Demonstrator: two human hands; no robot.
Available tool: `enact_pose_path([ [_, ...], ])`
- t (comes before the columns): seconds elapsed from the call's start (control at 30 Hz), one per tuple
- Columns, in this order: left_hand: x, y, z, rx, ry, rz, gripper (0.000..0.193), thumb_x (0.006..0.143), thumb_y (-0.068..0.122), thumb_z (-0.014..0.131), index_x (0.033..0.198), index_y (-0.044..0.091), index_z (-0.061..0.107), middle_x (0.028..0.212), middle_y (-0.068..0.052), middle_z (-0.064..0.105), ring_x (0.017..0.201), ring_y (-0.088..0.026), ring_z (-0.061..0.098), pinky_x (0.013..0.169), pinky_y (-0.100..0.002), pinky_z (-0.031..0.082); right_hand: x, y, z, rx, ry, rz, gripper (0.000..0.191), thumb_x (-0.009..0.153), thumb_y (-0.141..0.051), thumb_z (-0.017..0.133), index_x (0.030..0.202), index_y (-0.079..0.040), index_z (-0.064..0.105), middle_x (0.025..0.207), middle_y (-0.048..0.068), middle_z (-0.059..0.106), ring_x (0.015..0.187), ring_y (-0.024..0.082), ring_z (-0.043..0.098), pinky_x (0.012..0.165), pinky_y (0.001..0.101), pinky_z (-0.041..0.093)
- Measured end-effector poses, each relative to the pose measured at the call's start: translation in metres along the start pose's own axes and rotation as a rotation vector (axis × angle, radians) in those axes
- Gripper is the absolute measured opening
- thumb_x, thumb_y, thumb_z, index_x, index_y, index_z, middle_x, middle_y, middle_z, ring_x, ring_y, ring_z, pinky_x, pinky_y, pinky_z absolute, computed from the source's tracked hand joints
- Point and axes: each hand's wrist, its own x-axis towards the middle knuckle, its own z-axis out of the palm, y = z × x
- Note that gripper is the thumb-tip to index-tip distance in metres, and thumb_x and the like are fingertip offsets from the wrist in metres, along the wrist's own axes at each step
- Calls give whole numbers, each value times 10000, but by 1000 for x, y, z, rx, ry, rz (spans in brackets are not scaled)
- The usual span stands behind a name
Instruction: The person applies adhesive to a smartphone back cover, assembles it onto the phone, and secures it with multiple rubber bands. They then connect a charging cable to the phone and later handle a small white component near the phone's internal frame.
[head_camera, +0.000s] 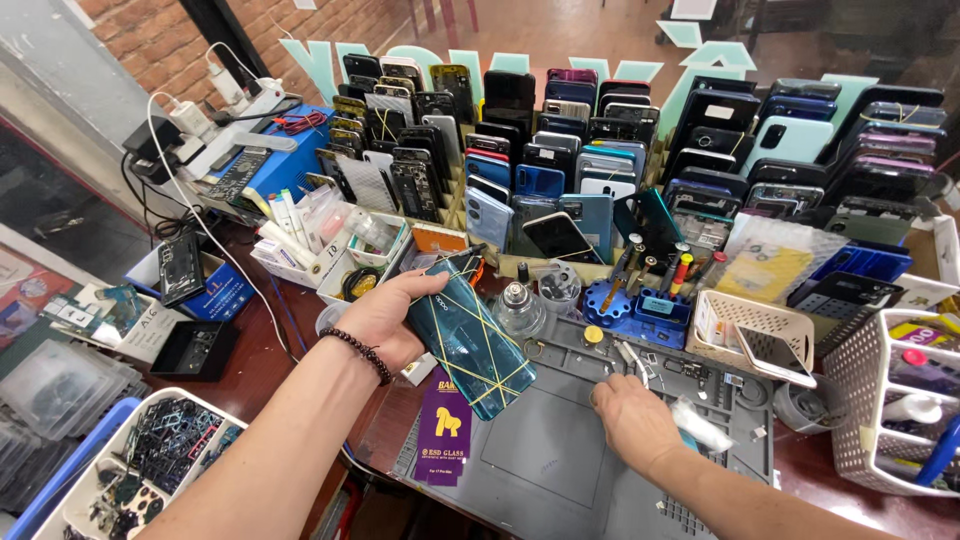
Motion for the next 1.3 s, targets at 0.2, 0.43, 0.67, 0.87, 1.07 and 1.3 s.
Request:
enact_pose_path([
  [0.2, -3, 7, 3, 71, -213, 40, 163, 951, 108, 632, 1080, 7, 637, 959, -115, 738, 884, -248, 737, 841, -435, 609, 54, -19, -45, 372, 100, 169, 242, 962, -233, 616, 883, -9, 661, 813, 169, 713, 805, 375, 696, 723, 471, 541],
  [0.43, 12, 35, 5, 113, -313, 46, 447, 928, 60, 637, 1369, 91, 566, 1054, -84, 713, 900, -196, 719, 840, -405, 604, 163, -107, -168, 1459, 75, 173, 113, 966, -151, 648, 927, -47, 670, 809, -23, 710, 719, 58, 654, 632, 233, 530],
  [0.67, 46, 92, -72, 28, -407, 35, 350, 958, 96, 625, 1299, 32, 578, 1059, -79, 709, 942, -202, 722, 881, -407, 606, 209, -195, -176, 1202, 124, 76, 105, 974, -140, 670, 962, -40, 701, 796, -1, 671, 654, 64, 561, 575, 240, 464],
  [0.87, 43, 134, -128, -29, -430, 6, 281, 988, 125, 644, 1247, 41, 577, 1062, -85, 700, 974, -212, 712, 901, -413, 599, 257, -226, -172, 1073, 214, 1, 90, 958, -128, 660, 995, -53, 694, 816, -29, 669, 697, 41, 575, 595, 229, 477],
  [1.07, 28, 146, -137, 5, -365, 27, 449, 907, 108, 624, 1352, 134, 571, 1083, -65, 736, 976, -189, 724, 883, -409, 603, 282, -251, -173, 1014, 98, -129, 106, 970, -132, 662, 1000, -35, 694, 803, -20, 710, 709, 42, 636, 612, 215, 525],
  [1.3, 37, 149, -147, -122, -432, 73, 240, 1018, 134, 651, 1239, 55, 603, 1115, -78, 667, 993, -211, 696, 930, -456, 583, 269, -269, -195, 1226, -59, -73, 104, 965, -135, 640, 989, -39, 671, 851, -23, 688, 610, 41, 511, 509, 206, 420],
])
